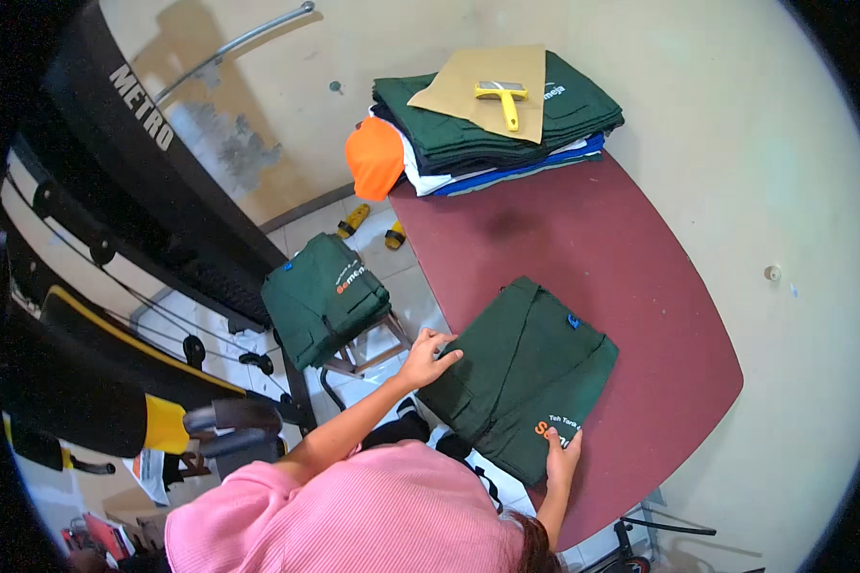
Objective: The recorder uses a lint roller to clean multiple green vests before folding them on a table.
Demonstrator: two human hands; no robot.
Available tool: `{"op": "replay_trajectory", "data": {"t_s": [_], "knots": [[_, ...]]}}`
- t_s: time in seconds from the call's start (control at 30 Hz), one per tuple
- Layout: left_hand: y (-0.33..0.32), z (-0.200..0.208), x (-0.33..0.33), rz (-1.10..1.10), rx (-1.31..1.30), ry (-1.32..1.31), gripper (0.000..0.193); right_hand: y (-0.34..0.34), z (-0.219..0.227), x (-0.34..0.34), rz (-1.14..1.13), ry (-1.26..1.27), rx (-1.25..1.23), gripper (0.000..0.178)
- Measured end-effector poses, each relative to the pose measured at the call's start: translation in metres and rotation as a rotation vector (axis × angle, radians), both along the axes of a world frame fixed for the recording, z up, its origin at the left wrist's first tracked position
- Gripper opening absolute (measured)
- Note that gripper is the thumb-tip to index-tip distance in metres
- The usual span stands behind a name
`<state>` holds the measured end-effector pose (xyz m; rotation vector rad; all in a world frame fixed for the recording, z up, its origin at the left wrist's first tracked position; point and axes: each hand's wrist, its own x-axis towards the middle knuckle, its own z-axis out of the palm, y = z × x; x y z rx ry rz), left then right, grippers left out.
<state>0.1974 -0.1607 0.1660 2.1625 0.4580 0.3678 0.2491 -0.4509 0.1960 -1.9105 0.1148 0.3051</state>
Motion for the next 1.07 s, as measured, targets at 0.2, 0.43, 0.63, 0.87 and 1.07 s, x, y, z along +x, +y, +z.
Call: {"op": "replay_trajectory", "data": {"t_s": [0.2, 0.43, 0.63, 0.87, 1.07], "knots": [[-0.002, 0.008, 0.017, 0.068, 0.018, 0.021, 0.047, 0.002, -0.020, 0.003, -0.090, 0.013, -0.033, 0.049], [-0.007, 0.026, 0.021, 0.050, 0.216, 0.089, 0.022, 0.013, 0.012, 0.002, -0.115, 0.010, 0.048, 0.038], [-0.003, 0.014, 0.031, 0.020, -0.199, 0.000, 0.018, 0.000, -0.010, 0.010, -0.121, -0.005, 0.113, 0.041], [-0.011, -0.016, 0.033, 0.110, -0.154, 0.103, 0.036, -0.005, -0.003, 0.021, -0.049, -0.004, 0.130, 0.035], [-0.022, 0.003, 0.030, 0.278, -0.060, 0.326, 0.048, -0.014, -0.025, 0.030, 0.009, 0.080, 0.156, 0.038]]}}
